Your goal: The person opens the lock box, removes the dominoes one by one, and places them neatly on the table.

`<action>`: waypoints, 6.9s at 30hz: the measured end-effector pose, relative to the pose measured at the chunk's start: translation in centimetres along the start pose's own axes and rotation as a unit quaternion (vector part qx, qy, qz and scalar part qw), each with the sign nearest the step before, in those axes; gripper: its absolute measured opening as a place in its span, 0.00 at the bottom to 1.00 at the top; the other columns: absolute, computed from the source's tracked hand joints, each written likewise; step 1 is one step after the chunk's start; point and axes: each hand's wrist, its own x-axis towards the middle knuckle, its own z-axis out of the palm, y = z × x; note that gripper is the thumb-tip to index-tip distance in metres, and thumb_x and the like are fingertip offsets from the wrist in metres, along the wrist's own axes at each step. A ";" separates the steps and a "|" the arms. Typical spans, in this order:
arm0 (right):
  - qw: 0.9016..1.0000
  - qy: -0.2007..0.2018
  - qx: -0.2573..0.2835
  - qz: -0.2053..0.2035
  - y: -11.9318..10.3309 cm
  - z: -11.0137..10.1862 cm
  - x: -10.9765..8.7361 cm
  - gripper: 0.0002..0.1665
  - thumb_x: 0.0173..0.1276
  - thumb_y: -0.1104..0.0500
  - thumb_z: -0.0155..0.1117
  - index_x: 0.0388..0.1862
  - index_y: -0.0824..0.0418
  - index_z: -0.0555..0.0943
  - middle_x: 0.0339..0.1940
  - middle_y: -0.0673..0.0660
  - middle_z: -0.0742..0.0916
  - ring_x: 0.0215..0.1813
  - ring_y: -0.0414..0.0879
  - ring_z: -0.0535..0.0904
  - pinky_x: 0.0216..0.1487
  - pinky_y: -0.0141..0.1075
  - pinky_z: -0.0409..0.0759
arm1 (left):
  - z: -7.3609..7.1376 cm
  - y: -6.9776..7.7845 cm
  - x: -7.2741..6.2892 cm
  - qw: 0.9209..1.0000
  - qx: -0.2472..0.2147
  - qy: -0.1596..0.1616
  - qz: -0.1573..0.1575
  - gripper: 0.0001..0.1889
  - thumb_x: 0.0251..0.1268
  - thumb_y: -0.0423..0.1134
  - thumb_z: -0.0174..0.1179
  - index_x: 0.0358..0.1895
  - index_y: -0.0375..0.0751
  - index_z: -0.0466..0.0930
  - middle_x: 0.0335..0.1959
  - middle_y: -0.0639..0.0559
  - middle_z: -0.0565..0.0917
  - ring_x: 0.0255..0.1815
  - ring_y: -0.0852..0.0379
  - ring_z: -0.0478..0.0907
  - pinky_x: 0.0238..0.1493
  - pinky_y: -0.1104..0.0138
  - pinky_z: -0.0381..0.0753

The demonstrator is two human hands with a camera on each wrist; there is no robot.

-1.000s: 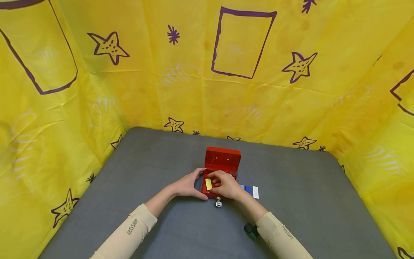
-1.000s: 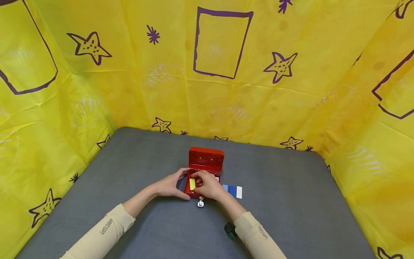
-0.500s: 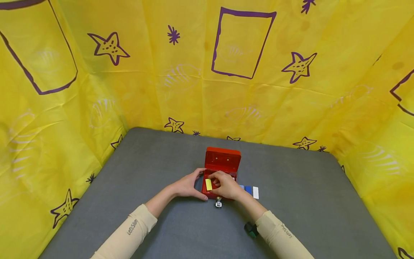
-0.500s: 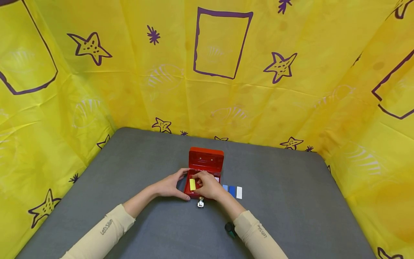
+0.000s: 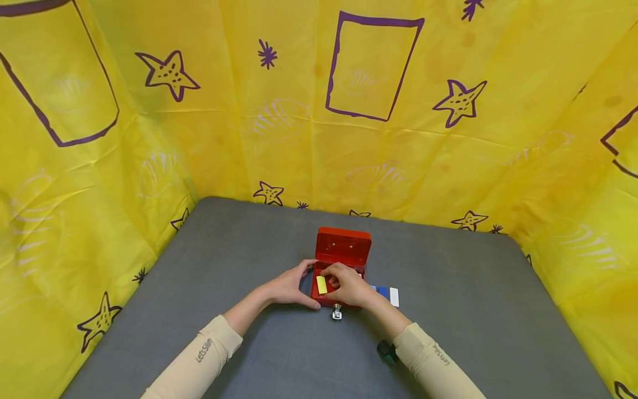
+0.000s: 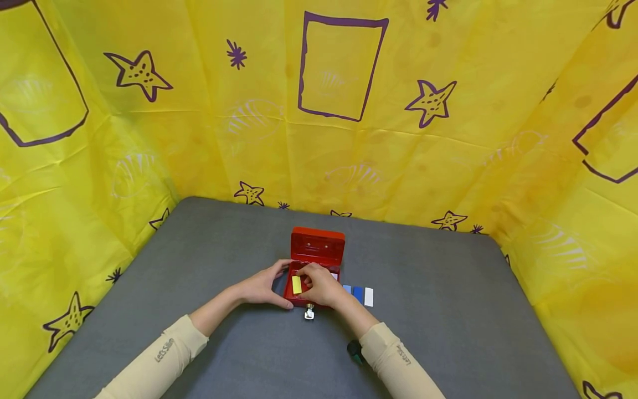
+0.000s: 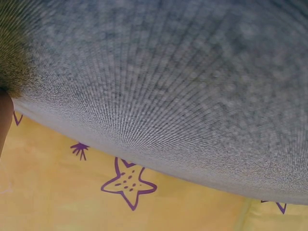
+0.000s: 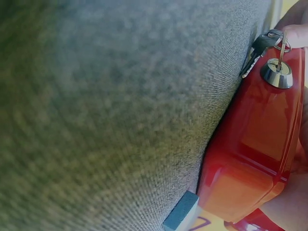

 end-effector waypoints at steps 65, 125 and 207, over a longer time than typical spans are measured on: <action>0.983 0.049 0.147 0.097 0.5 -1.5 -2.3 0.25 0.57 0.57 0.75 0.55 0.57 0.81 0.39 0.50 0.86 0.41 0.44 0.82 0.46 0.37 0.82 | 0.1 0.2 -0.2 1.000 -0.006 0.009 -0.010 0.53 0.45 0.51 0.77 0.73 0.46 0.53 0.71 0.47 0.64 0.70 0.47 0.63 0.69 0.48 0.62; 0.958 0.094 0.193 0.193 4.4 -5.4 -9.5 0.28 0.61 0.55 0.73 0.59 0.57 0.78 0.54 0.57 0.82 0.50 0.51 0.80 0.42 0.34 0.81 | 0.3 0.4 -0.2 0.999 -0.002 0.011 -0.031 0.53 0.44 0.53 0.76 0.73 0.47 0.54 0.71 0.47 0.64 0.71 0.45 0.62 0.68 0.48 0.63; 0.985 0.114 0.016 0.129 9.1 -6.8 -14.5 0.26 0.53 0.62 0.78 0.51 0.63 0.82 0.43 0.55 0.81 0.40 0.44 0.77 0.41 0.32 0.80 | 0.2 0.1 0.1 0.999 0.008 0.011 -0.034 0.55 0.42 0.54 0.77 0.74 0.47 0.54 0.72 0.49 0.64 0.70 0.46 0.62 0.68 0.49 0.65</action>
